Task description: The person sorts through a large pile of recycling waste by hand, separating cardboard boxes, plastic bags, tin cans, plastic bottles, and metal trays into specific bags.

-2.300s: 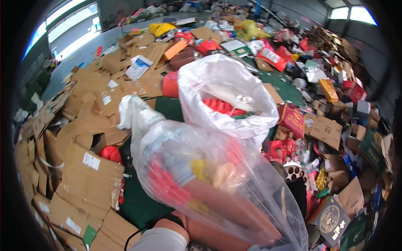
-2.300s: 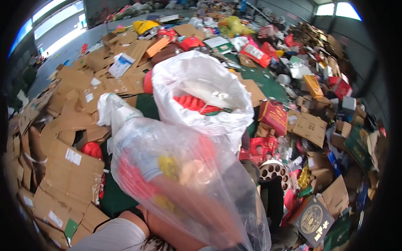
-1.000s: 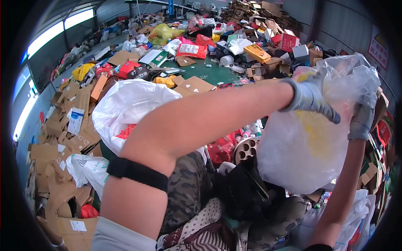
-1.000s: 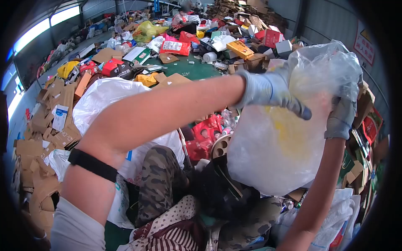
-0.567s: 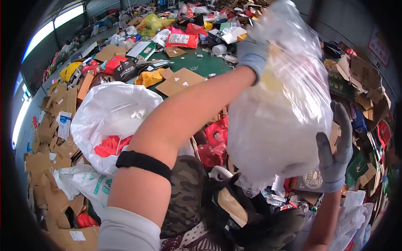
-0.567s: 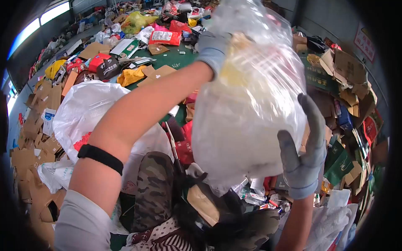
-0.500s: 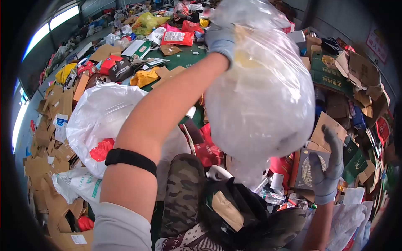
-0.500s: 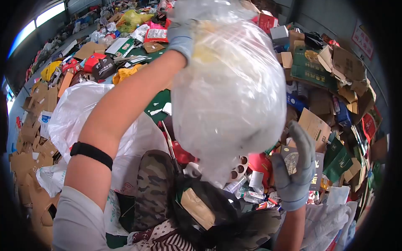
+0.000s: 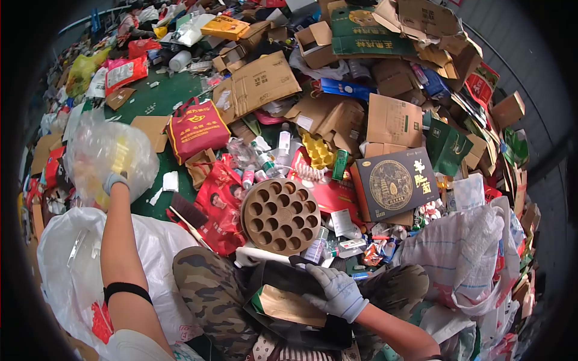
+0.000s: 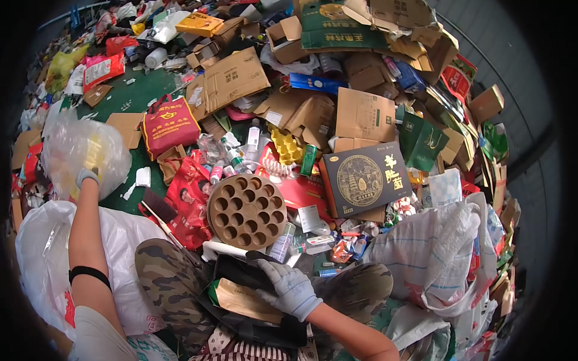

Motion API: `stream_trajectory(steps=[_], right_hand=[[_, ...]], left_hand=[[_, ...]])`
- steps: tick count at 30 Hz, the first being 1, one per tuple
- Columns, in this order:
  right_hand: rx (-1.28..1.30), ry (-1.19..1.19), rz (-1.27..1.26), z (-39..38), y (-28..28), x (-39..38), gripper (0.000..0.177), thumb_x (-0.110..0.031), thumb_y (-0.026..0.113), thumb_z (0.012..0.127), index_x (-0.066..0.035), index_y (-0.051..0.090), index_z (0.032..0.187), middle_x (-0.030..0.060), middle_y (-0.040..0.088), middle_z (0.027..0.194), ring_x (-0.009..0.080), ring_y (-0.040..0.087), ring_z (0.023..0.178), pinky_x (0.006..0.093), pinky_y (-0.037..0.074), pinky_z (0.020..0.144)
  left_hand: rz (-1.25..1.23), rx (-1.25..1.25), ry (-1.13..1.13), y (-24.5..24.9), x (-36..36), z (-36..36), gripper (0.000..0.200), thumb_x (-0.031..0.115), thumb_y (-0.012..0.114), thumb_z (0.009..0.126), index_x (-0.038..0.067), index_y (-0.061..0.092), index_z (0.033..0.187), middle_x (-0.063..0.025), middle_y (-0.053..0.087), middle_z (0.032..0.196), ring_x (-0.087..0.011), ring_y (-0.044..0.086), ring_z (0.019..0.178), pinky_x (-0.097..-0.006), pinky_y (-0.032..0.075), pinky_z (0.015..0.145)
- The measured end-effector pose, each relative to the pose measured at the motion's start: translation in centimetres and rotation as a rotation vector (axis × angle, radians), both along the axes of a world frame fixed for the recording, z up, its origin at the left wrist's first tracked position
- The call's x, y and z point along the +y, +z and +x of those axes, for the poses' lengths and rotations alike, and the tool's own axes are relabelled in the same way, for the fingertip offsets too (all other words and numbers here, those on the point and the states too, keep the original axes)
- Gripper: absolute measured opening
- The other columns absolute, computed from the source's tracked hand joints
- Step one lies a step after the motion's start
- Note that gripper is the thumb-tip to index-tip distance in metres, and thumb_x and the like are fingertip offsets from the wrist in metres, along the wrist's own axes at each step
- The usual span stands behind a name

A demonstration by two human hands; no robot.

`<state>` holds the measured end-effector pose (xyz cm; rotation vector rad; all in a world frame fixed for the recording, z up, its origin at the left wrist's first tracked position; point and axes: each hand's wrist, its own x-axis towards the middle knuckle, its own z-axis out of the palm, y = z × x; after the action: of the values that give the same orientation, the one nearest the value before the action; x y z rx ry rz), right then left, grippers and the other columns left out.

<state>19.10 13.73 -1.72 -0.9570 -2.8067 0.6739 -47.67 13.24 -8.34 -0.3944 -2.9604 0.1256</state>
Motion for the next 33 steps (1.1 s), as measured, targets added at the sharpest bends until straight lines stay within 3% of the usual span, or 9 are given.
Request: stream_trajectory(steps=[6, 11, 14, 19, 23, 25, 27, 30, 33], right_hand=[[-0.039, 0.094, -0.271, -0.9, -0.1, 1.6, 0.067, -0.048, 0.055, 0.081, -0.005, 0.038, 0.129, 0.0177, 0.048, 0.122, 0.0347, 0.05, 0.107, 0.0406, 0.041, 0.09], [-0.092, 0.466, -0.484, -1.3, -0.9, 10.4, 0.059, -0.051, 0.049, 0.086, -0.004, 0.047, 0.122, 0.0181, 0.053, 0.112, 0.0349, 0.05, 0.106, 0.0407, 0.04, 0.091], [0.022, 0.239, -0.173, -1.9, -3.7, 19.2, 0.057, -0.047, 0.056, 0.082, -0.007, 0.048, 0.12, 0.016, 0.049, 0.12, 0.0338, 0.048, 0.11, 0.0399, 0.04, 0.092], [-0.35, -0.188, 0.255, -0.7, -13.2, 34.4, 0.049, -0.038, 0.062, 0.077, -0.008, 0.053, 0.114, 0.0117, 0.051, 0.117, 0.0274, 0.049, 0.111, 0.0377, 0.041, 0.091], [-0.029, -0.645, -0.635, 0.6, -24.0, 38.2, 0.037, -0.033, 0.063, 0.073, -0.011, 0.059, 0.103, 0.0127, 0.056, 0.106, 0.0258, 0.053, 0.105, 0.0371, 0.043, 0.087], [-0.095, -0.681, -0.791, 2.8, -34.7, 37.3, 0.035, -0.031, 0.064, 0.073, -0.013, 0.06, 0.103, 0.0114, 0.054, 0.11, 0.0267, 0.053, 0.103, 0.0396, 0.044, 0.085], [-0.452, -0.48, -0.227, 4.0, -30.7, 31.8, 0.048, -0.032, 0.064, 0.071, -0.014, 0.056, 0.114, 0.0109, 0.051, 0.117, 0.0273, 0.051, 0.104, 0.0406, 0.042, 0.086], [-0.265, -0.387, 0.295, 4.2, -33.7, 29.0, 0.071, -0.033, 0.065, 0.068, -0.009, 0.038, 0.129, 0.0136, 0.04, 0.13, 0.0306, 0.039, 0.118, 0.0454, 0.03, 0.098], [-0.312, -0.309, 0.334, 1.3, -35.2, 28.3, 0.065, -0.03, 0.057, 0.076, -0.012, 0.033, 0.134, 0.0157, 0.035, 0.135, 0.0326, 0.033, 0.124, 0.0474, 0.027, 0.1]], left_hand=[[1.789, -1.084, 0.453, -5.2, 3.1, 7.5, 0.055, 0.032, 0.057, 0.082, 0.011, 0.039, 0.129, -0.0131, 0.044, 0.128, -0.0274, 0.048, 0.107, -0.0406, 0.043, 0.087], [1.282, -1.514, -0.42, 7.7, 2.3, 36.3, 0.07, 0.015, 0.063, 0.078, 0.012, 0.026, 0.137, -0.0101, 0.043, 0.122, -0.0197, 0.054, 0.096, -0.0333, 0.047, 0.08], [0.902, -1.535, -0.76, 5.5, 0.6, 43.2, 0.069, 0.012, 0.063, 0.078, 0.01, 0.027, 0.137, -0.0116, 0.04, 0.129, -0.0194, 0.053, 0.103, -0.0319, 0.045, 0.085], [0.176, -1.47, -0.951, 4.5, 2.8, 45.2, 0.057, 0.028, 0.059, 0.083, 0.006, 0.037, 0.131, -0.0183, 0.05, 0.12, -0.0257, 0.054, 0.107, -0.0359, 0.041, 0.091], [-0.149, -1.246, -1.334, 4.2, 4.8, 45.7, 0.055, 0.04, 0.052, 0.085, 0.006, 0.043, 0.127, -0.0202, 0.05, 0.121, -0.0346, 0.051, 0.107, -0.0405, 0.041, 0.091], [-0.174, -1.259, -1.31, 4.5, 5.9, 45.9, 0.054, 0.04, 0.052, 0.085, 0.005, 0.044, 0.126, -0.0195, 0.05, 0.121, -0.035, 0.052, 0.105, -0.0407, 0.041, 0.09], [-0.197, -1.265, -1.304, 4.3, 6.5, 46.1, 0.053, 0.039, 0.052, 0.085, 0.006, 0.045, 0.126, -0.0193, 0.049, 0.122, -0.0347, 0.052, 0.104, -0.0412, 0.041, 0.09], [-0.182, -1.247, -1.32, 3.7, 7.1, 46.3, 0.051, 0.035, 0.055, 0.083, 0.005, 0.047, 0.123, -0.0171, 0.052, 0.119, -0.0325, 0.054, 0.103, -0.0393, 0.043, 0.087], [-0.135, -1.303, -1.321, 4.4, 8.4, 47.4, 0.047, 0.03, 0.058, 0.082, 0.003, 0.05, 0.12, -0.0159, 0.054, 0.114, -0.0319, 0.057, 0.098, -0.0378, 0.046, 0.082]])
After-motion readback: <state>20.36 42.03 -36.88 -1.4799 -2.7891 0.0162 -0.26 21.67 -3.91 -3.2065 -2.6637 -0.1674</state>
